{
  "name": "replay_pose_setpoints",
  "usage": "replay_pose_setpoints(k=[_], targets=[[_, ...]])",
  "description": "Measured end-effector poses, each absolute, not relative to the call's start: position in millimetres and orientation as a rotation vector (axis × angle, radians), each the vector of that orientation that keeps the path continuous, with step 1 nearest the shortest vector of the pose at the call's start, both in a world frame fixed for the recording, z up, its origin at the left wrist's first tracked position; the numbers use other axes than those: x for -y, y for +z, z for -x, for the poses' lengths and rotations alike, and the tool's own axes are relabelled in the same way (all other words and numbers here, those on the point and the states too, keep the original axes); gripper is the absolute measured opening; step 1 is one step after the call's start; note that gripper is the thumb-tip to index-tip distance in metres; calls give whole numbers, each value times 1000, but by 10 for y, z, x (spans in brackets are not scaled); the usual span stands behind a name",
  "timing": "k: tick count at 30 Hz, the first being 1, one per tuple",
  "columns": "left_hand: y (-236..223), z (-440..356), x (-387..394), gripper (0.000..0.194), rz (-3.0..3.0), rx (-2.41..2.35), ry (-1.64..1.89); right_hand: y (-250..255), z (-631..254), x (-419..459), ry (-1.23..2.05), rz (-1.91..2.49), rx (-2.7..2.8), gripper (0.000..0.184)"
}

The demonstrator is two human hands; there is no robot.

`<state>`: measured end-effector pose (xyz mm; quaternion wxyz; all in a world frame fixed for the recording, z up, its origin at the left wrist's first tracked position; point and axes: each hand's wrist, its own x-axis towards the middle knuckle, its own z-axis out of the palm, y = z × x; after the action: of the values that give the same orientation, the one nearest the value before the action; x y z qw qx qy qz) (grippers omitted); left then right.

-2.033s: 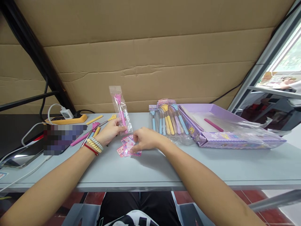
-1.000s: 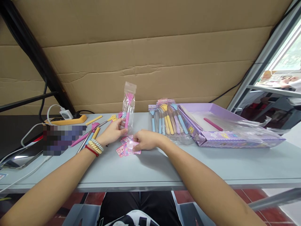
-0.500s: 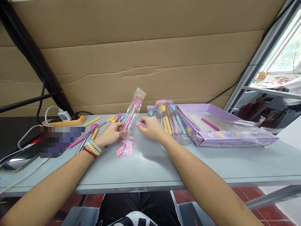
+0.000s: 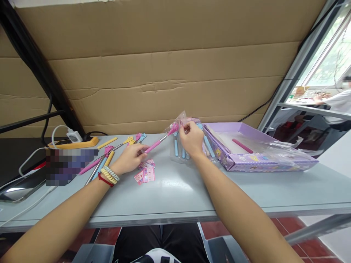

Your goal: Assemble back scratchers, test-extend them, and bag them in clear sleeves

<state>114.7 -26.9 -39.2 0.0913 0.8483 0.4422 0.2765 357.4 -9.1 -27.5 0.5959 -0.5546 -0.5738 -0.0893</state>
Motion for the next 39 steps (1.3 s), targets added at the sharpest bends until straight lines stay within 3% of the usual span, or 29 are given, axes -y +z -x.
replay_pose_setpoints(k=[5, 13, 22, 33, 39], targets=[[-386, -1126, 260, 26, -2557, -1331, 959, -224, -3645, 52, -377, 1259, 1243, 18], [-301, -1125, 294, 26, -2410, -1473, 1010, -220, -3706, 13, -170, 1277, 1134, 21], [-312, -1121, 299, 25, -2421, -1434, 1027, -275, -3734, -32, -327, 1305, 1194, 20], [-302, -1111, 308, 26, -2407, -1338, 1033, -215, -3753, 20, -102, 1294, 1072, 12], [-284, -1110, 313, 26, -2329, -1327, 1021, -216, -3777, 15, -71, 1291, 1048, 16]])
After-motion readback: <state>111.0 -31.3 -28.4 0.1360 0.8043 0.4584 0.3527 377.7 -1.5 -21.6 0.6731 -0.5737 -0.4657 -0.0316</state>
